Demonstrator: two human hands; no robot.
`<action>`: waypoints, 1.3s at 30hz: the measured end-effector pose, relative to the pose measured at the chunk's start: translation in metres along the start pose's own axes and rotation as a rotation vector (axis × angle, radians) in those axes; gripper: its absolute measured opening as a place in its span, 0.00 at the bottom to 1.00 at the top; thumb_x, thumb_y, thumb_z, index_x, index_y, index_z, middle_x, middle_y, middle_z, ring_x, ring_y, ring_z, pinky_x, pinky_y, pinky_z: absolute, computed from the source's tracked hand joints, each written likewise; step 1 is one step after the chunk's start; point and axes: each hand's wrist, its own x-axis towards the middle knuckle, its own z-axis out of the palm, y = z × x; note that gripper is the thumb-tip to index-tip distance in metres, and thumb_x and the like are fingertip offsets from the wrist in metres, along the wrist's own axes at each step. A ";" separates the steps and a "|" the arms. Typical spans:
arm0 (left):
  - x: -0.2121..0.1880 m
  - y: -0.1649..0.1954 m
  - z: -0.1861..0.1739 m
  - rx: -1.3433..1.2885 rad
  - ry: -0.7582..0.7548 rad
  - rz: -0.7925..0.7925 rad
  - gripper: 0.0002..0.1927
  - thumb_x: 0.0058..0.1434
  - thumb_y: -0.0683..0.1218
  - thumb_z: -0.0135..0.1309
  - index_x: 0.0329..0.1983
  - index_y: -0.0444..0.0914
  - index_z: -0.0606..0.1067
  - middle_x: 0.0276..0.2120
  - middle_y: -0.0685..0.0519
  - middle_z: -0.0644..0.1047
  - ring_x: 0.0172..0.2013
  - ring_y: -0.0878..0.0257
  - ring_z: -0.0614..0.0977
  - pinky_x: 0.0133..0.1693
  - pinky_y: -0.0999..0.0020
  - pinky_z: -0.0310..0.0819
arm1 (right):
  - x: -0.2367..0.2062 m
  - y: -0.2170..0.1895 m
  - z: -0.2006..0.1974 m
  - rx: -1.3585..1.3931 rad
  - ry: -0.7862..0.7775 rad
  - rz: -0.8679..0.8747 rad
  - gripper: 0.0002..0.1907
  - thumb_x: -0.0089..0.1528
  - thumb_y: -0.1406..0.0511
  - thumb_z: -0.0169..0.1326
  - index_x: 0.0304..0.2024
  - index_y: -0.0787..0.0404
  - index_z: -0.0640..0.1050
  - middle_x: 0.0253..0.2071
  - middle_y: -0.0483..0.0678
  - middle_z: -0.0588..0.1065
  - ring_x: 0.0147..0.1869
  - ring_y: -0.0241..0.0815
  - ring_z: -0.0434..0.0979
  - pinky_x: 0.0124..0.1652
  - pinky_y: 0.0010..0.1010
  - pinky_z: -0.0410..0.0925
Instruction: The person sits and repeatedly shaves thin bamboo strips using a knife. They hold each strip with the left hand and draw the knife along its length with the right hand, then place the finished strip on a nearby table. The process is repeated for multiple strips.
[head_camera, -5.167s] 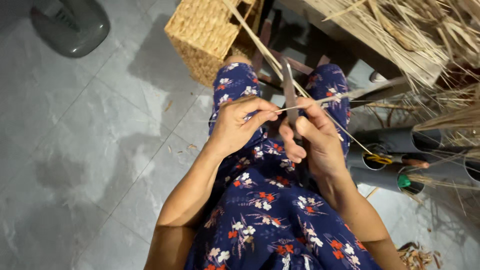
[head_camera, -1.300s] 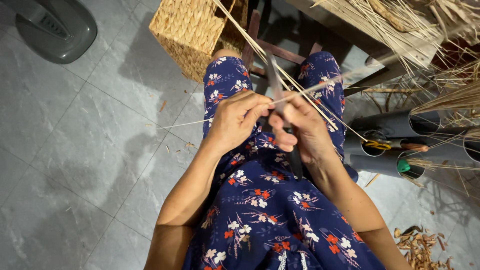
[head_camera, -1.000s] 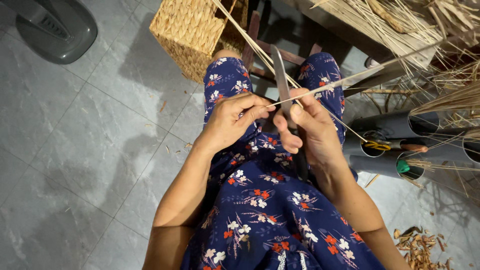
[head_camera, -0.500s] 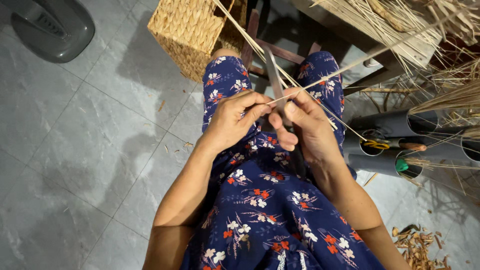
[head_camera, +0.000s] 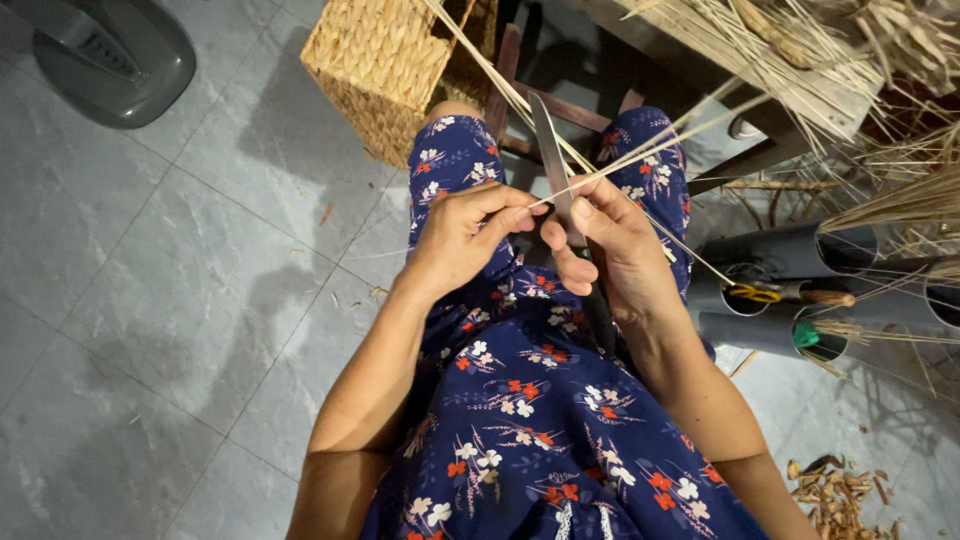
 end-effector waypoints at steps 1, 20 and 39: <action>-0.001 0.000 0.001 -0.031 -0.001 -0.013 0.08 0.70 0.42 0.53 0.48 0.41 0.80 0.36 0.55 0.83 0.38 0.66 0.87 0.41 0.72 0.81 | 0.000 0.000 0.000 0.000 0.001 -0.005 0.16 0.70 0.58 0.51 0.53 0.63 0.71 0.34 0.50 0.72 0.21 0.30 0.62 0.19 0.22 0.58; 0.002 -0.008 0.011 0.098 0.077 -0.014 0.06 0.66 0.42 0.56 0.43 0.39 0.82 0.35 0.52 0.84 0.36 0.62 0.86 0.39 0.69 0.79 | 0.012 0.010 -0.005 0.034 0.006 0.005 0.16 0.70 0.58 0.52 0.49 0.65 0.72 0.34 0.50 0.72 0.22 0.30 0.64 0.20 0.22 0.61; 0.002 -0.005 0.010 0.005 0.037 -0.135 0.05 0.65 0.43 0.58 0.42 0.38 0.81 0.32 0.53 0.83 0.34 0.64 0.86 0.36 0.70 0.78 | 0.010 0.009 -0.005 0.023 0.038 0.056 0.15 0.69 0.59 0.52 0.52 0.62 0.71 0.35 0.51 0.74 0.22 0.31 0.65 0.20 0.22 0.62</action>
